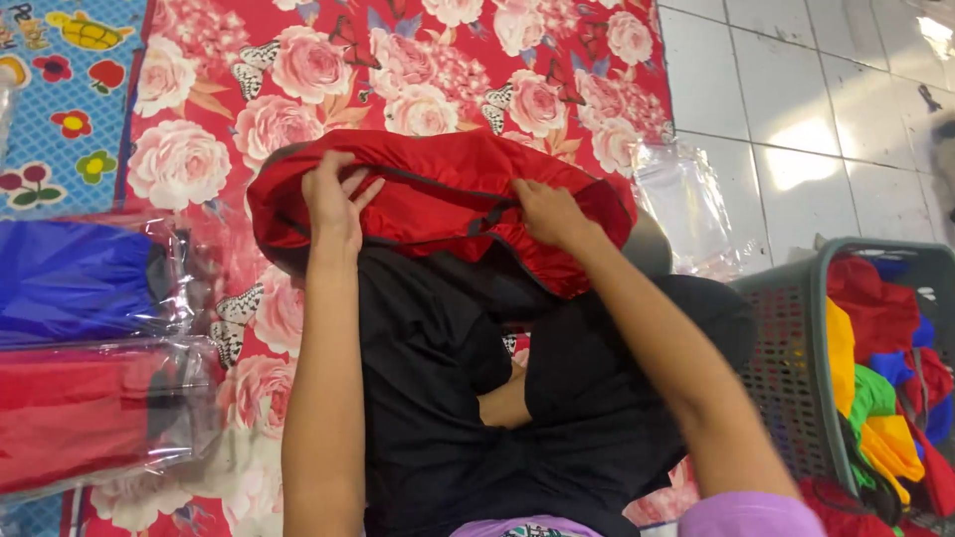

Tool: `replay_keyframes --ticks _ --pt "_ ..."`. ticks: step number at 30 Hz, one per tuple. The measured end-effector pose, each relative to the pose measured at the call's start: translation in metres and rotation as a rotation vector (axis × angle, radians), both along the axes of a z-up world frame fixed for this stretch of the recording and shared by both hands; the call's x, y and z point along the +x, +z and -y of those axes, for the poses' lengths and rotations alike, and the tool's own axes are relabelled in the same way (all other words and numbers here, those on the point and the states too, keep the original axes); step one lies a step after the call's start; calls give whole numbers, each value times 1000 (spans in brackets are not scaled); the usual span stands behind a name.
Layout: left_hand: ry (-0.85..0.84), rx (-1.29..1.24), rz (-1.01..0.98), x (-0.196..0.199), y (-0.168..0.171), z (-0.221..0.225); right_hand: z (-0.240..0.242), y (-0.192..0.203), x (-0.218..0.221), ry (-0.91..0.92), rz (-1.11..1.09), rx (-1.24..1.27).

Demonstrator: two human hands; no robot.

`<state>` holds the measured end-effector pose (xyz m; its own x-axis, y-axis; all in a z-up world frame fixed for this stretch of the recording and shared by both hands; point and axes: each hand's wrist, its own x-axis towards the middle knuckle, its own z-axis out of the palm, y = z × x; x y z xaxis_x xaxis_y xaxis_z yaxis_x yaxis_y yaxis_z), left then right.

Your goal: Removing a blue cover from a motorcycle seat, folding it, and placing it in a plastic bag, then handling a red cover.

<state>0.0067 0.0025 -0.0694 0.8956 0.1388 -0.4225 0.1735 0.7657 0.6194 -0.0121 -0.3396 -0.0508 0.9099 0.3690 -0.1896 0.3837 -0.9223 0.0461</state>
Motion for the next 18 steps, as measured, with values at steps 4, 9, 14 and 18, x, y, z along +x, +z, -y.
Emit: replay_keyframes --ticks 4,9,14,18 --pt "-82 356 50 0 -20 3 2 -37 -2 -82 255 262" --pt "-240 1063 268 -27 18 18 -9 18 -29 -96 352 804" --pt "-213 1449 733 -43 53 79 -2 47 -57 -110 384 1118" --pt "-255 1423 960 -52 95 140 12 33 -69 -122 422 1158"
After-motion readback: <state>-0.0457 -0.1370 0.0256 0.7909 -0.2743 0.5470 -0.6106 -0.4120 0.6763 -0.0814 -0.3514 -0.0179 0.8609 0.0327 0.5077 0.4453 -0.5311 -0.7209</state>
